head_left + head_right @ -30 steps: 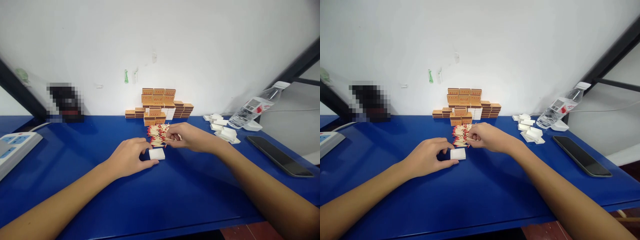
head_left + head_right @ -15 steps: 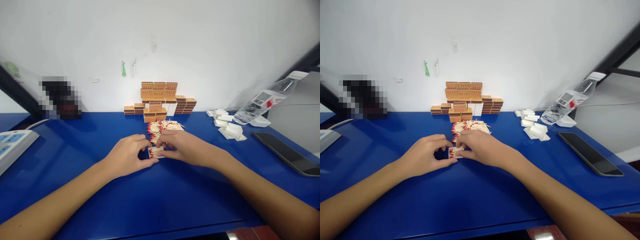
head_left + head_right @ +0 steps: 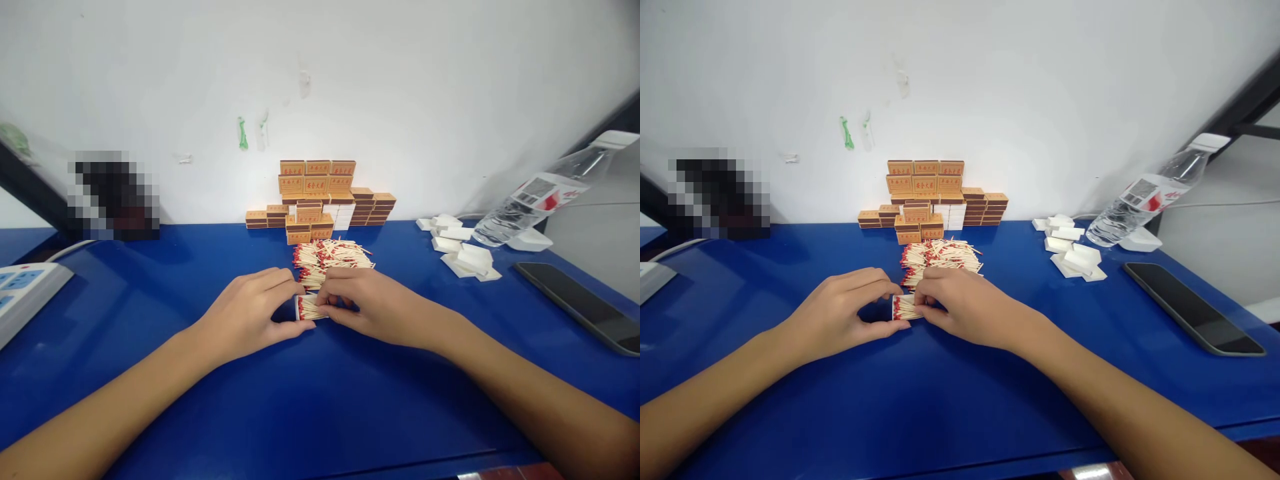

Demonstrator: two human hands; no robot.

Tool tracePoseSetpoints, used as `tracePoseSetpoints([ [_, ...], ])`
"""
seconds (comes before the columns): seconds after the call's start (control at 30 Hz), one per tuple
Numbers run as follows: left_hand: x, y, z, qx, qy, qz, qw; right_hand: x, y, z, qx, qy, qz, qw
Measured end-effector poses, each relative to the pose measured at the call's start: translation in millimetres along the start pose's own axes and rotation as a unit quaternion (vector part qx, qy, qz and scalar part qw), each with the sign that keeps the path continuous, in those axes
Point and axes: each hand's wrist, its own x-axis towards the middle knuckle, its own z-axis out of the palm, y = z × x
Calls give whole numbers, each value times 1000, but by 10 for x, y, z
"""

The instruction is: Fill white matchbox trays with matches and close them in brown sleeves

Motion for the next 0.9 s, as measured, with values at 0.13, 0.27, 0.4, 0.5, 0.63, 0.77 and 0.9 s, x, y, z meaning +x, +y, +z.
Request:
tracePoseSetpoints([
  [0.13,5,-5,-1,2,25,11,1000,-11,11,37,-20,45,-23,999],
  [0.27,15,8,1,-27,13,-11,999,-24,22,67,-35,73,-33,996],
  [0.4,14,5,9,-40,7,-12,999,-31,-13,76,-40,66,-20,997],
  [0.5,14,-12,4,-41,22,-5,999,-43,-29,59,-53,58,-21,997],
  [0.63,13,-39,-16,-46,35,-3,998,-50,-29,30,-40,61,-22,997],
  [0.77,12,-69,-32,-41,42,-20,998,-39,-18,6,-11,65,-11,998],
  [0.9,31,-123,-57,-13,46,-47,998,-23,44,-35,-22,108,11,994],
])
